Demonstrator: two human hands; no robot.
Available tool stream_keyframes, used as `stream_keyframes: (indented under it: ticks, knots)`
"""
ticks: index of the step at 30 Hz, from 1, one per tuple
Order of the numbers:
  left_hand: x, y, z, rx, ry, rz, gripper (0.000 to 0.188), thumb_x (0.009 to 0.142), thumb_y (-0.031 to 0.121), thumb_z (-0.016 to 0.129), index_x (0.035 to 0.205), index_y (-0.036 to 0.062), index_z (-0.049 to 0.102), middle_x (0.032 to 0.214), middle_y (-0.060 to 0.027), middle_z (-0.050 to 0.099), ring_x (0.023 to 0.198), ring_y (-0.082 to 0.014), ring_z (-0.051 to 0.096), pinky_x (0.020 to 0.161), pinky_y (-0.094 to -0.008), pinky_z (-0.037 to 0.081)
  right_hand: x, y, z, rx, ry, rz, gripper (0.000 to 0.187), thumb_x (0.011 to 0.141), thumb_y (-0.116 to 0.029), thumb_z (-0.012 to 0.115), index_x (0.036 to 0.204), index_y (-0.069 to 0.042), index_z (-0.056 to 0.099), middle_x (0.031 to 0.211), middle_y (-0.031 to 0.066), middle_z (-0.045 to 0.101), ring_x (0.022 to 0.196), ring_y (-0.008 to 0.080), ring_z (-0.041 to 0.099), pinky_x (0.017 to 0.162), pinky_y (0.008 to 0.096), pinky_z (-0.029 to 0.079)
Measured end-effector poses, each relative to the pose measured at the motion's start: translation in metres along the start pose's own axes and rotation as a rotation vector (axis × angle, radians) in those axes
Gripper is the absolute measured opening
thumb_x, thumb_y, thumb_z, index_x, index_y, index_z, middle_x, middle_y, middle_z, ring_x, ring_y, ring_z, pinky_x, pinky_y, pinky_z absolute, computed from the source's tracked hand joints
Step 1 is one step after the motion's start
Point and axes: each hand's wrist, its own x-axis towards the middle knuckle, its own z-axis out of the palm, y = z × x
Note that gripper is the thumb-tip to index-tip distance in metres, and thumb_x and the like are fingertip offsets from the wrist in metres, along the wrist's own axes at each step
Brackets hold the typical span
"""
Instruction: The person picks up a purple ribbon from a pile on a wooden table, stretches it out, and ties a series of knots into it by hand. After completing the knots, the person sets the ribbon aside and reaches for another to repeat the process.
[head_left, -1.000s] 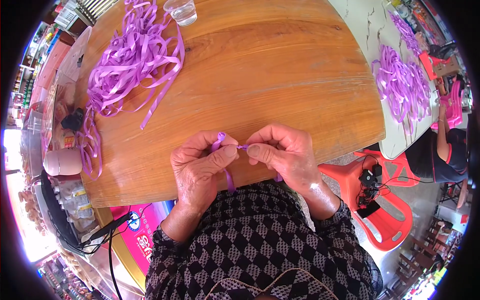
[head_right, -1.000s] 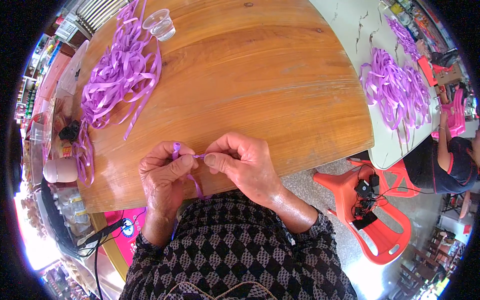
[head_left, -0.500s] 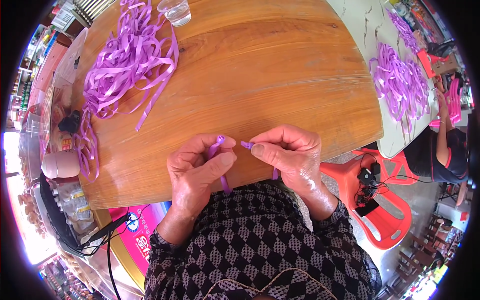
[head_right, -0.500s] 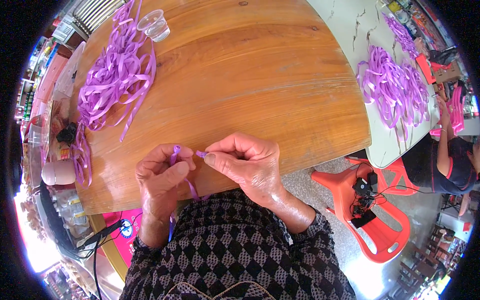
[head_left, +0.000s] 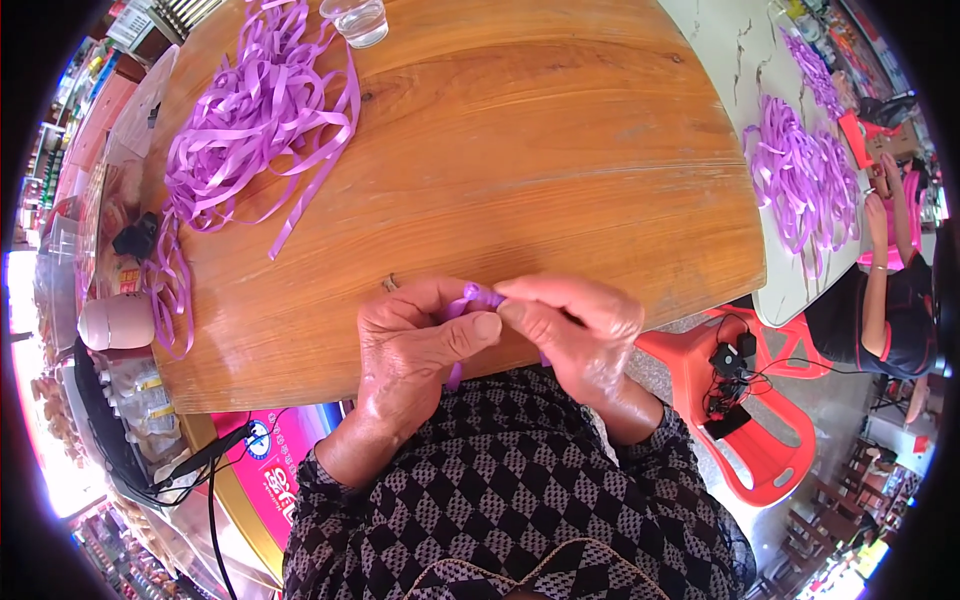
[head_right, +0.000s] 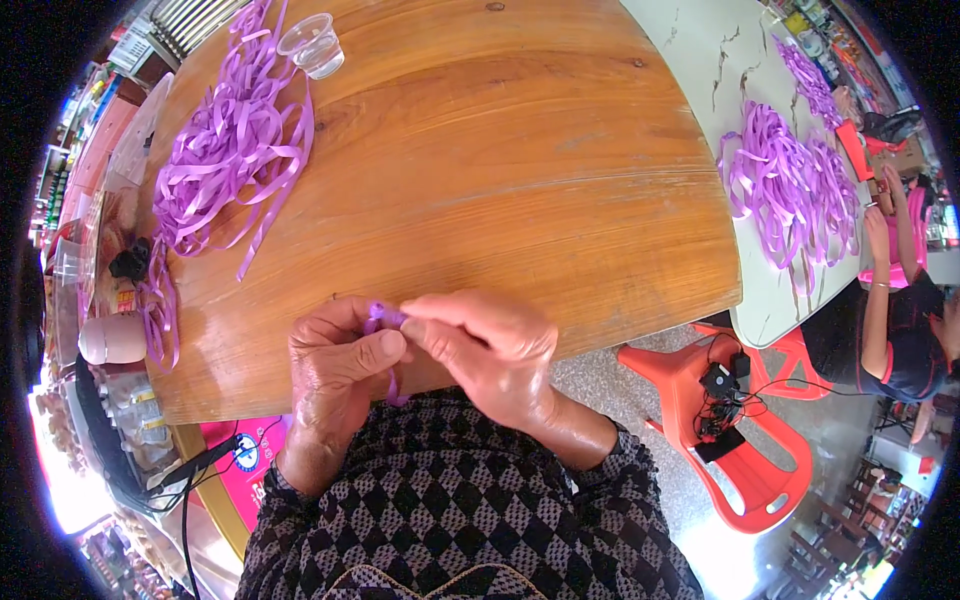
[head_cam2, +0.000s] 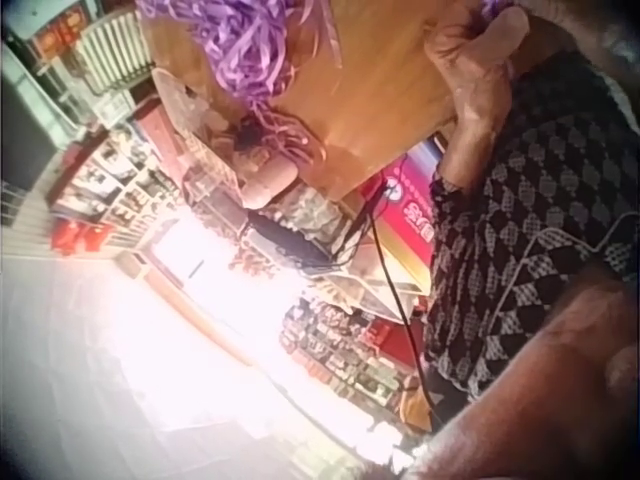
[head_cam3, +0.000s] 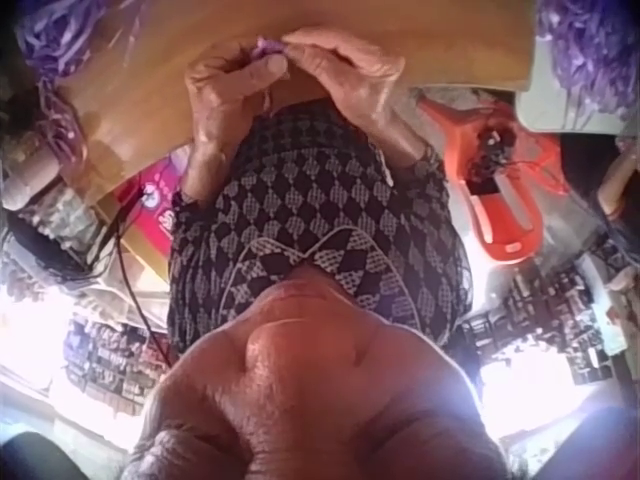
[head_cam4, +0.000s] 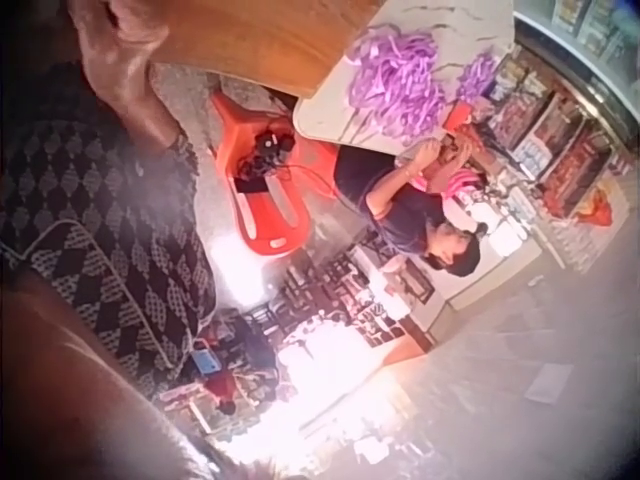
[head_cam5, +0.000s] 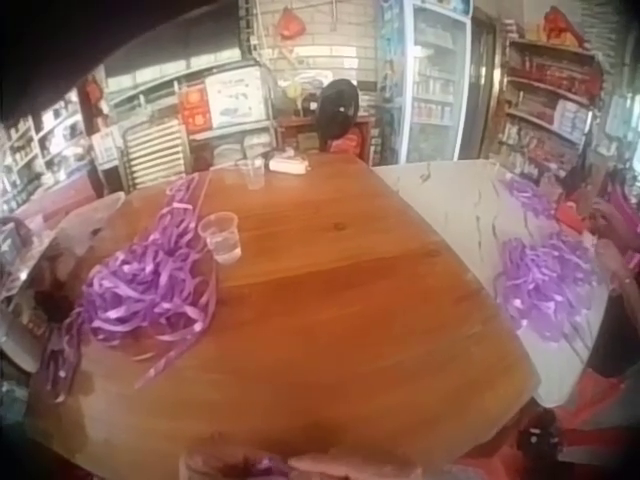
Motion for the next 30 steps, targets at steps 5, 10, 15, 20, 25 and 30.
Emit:
stream_keyframes:
  ticks: [5,10,15,20,25,30]
  knots:
    - [0.002,0.003,0.003,-0.105,0.011,-0.041,0.024,0.067,0.006,0.073,0.086,-0.0041,0.06,0.079,-0.0081,0.062,0.062,-0.0131,0.058,0.054,-0.0222,0.046,0.004,0.008,-0.004,-0.129,-0.112,-0.236,0.015,0.074,-0.005,0.067,0.088,0.0,0.064,0.065,0.0084,0.059,0.052,0.0156,0.053,0.047,0.0252,0.04]
    - [0.002,0.0,0.002,-0.046,-0.004,0.003,0.022,0.068,0.005,0.072,0.085,-0.0036,0.06,0.078,-0.0088,0.062,0.065,-0.0135,0.058,0.053,-0.0227,0.046,0.004,0.009,-0.007,-0.166,-0.076,-0.218,0.017,0.072,-0.006,0.068,0.087,0.0,0.063,0.065,0.0089,0.059,0.052,0.0191,0.054,0.047,0.0262,0.04]
    - [0.003,0.009,0.006,0.07,-0.074,-0.001,0.018,0.077,0.007,0.066,0.092,-0.0015,0.063,0.079,-0.0062,0.063,0.064,-0.0088,0.054,0.055,-0.0181,0.042,0.009,0.013,-0.017,-0.191,-0.062,-0.364,0.017,0.07,-0.005,0.069,0.085,-0.001,0.061,0.07,0.0083,0.06,0.06,0.0185,0.057,0.052,0.0262,0.043]
    - [0.008,0.0,-0.001,0.168,-0.097,0.196,0.014,0.08,0.006,0.062,0.091,-0.0028,0.064,0.079,-0.0079,0.062,0.064,-0.0102,0.054,0.055,-0.0197,0.043,0.012,0.01,-0.022,-0.048,-0.013,-0.179,0.016,0.07,-0.002,0.07,0.083,0.0,0.061,0.074,0.008,0.06,0.063,0.0133,0.055,0.053,0.0233,0.042]
    - [0.007,0.002,-0.001,0.303,-0.065,0.22,0.016,0.078,0.005,0.063,0.092,-0.0027,0.065,0.074,-0.0059,0.061,0.062,-0.009,0.054,0.054,-0.0197,0.042,0.012,0.005,-0.026,-0.012,-0.066,-0.043,0.015,0.07,0.001,0.069,0.083,0.0,0.062,0.068,0.0054,0.057,0.054,0.0082,0.046,0.046,0.0203,0.032]
    - [0.008,0.0,0.0,0.414,-0.029,0.302,0.017,0.075,0.005,0.065,0.091,-0.0012,0.065,0.069,-0.0035,0.059,0.059,-0.0079,0.051,0.052,-0.0194,0.039,0.014,0.005,-0.029,0.005,-0.102,-0.097,0.016,0.069,0.002,0.07,0.083,0.0,0.062,0.066,0.0044,0.056,0.052,0.0073,0.045,0.045,0.0202,0.031]
